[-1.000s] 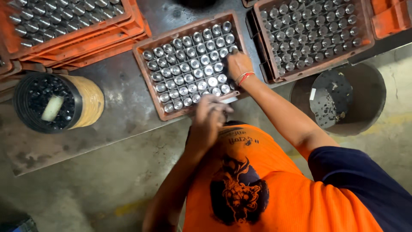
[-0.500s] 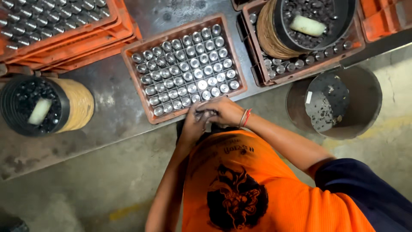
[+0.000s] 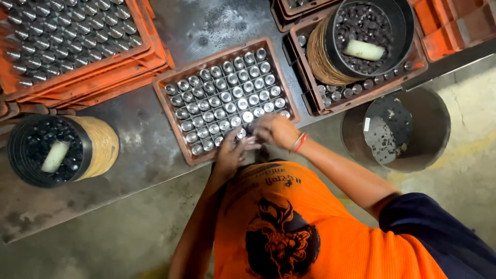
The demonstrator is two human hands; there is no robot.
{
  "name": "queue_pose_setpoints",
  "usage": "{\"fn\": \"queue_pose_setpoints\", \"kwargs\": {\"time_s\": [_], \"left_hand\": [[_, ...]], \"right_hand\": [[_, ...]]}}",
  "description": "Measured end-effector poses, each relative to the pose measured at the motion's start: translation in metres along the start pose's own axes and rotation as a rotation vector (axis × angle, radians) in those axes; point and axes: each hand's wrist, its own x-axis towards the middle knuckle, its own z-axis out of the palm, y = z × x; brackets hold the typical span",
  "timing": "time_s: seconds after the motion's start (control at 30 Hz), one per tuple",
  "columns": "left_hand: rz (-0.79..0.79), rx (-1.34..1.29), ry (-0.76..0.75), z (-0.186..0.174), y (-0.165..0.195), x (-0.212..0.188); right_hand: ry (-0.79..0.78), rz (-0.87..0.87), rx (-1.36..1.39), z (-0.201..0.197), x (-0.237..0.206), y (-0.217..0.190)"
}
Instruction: The person picks dark wax pieces by hand from a bucket and places them one at a time into the metal candle cups arranged in trays on the workbench, working across the tray rows. Later they take a white cylindrical candle and press it into the filled cups, moving between trays.
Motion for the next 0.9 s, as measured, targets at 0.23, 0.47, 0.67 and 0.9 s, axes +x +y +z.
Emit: {"fn": "queue_pose_setpoints", "kwargs": {"time_s": [0.23,0.47,0.67,0.9], "left_hand": [[0.05,-0.006,-0.017,-0.037,-0.02,-0.009],[0.044,-0.012,0.044,-0.062,-0.029,-0.024],[0.012,-0.054,0.038,-0.073,-0.027,-0.034],[0.06,-0.086,-0.058,-0.077,-0.024,-0.042]], "right_hand": [[0.144,0.002,-0.698,-0.017,0.033,0.084],[0.011,0.031,-0.818,-0.016,0.044,0.079],[-0.19,0.089,-0.867,-0.025,0.042,0.067],[-0.106,0.108,-0.738,-0.029,0.045,0.081]]}}
